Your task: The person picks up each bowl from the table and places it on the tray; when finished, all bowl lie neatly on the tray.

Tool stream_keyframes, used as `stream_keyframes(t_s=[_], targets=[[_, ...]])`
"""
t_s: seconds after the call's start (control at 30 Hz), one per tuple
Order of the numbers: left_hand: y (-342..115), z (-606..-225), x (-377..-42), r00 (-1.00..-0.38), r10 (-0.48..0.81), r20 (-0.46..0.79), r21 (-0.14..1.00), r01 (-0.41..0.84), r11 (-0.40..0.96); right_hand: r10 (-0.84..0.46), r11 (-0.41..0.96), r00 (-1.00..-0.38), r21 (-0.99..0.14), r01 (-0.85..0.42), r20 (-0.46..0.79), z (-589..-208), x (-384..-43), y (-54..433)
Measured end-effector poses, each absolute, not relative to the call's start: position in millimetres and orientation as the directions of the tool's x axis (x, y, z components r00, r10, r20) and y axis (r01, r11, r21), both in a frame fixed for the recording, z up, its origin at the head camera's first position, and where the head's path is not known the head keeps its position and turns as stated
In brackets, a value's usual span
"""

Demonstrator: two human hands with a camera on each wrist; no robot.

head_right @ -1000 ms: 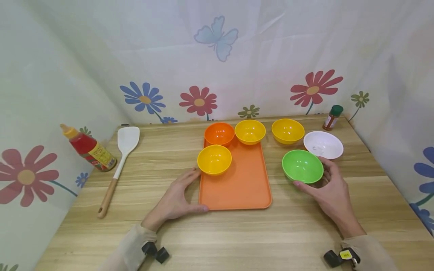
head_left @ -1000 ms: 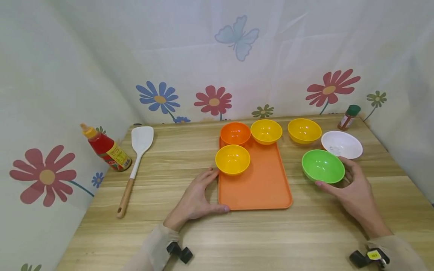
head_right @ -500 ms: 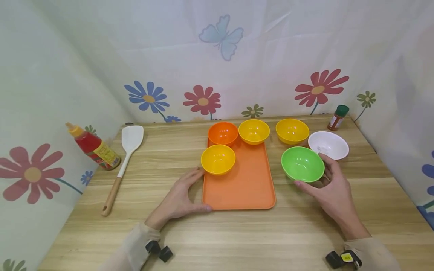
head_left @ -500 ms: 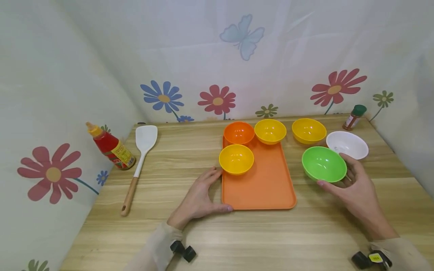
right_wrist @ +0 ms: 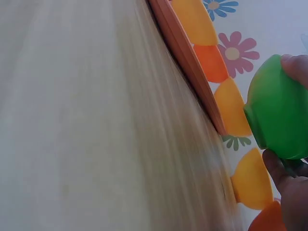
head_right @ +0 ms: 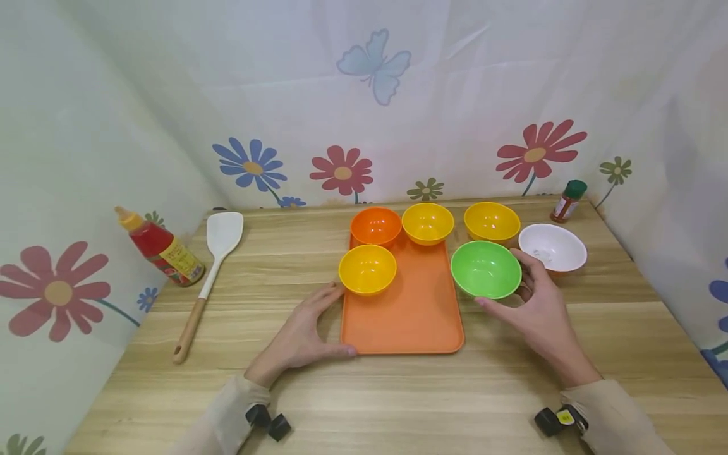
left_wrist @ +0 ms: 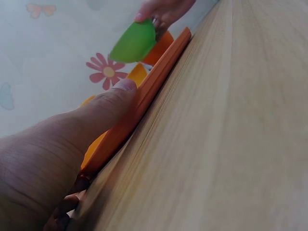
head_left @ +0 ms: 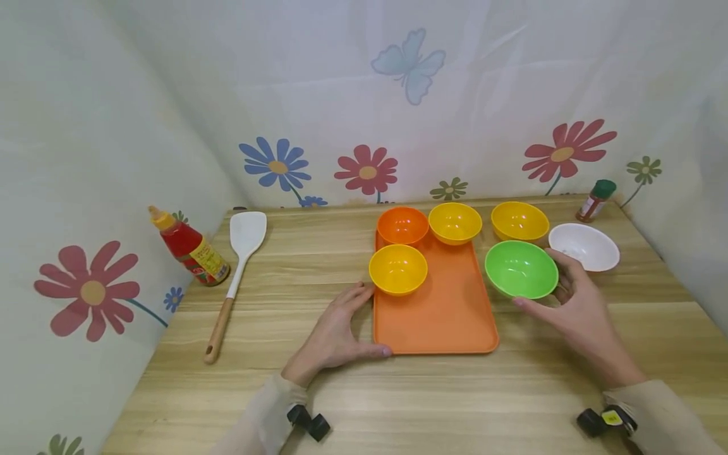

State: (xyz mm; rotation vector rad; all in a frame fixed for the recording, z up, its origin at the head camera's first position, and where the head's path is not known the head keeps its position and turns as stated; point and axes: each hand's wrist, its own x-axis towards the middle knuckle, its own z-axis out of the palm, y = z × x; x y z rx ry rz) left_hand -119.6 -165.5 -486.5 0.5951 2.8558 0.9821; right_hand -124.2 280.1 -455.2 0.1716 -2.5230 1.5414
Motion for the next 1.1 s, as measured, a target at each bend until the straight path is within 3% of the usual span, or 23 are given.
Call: stream_keyframes(t_s=[1.1], targets=[[-166.3, -485.7, -118.9, -0.924, 0.375, 0.070, 0.598, 0.340, 0.726, -0.161, 0.343, -0.968, -0.909, -0.237, 0.191, -461.6, -161.8, 226.4]])
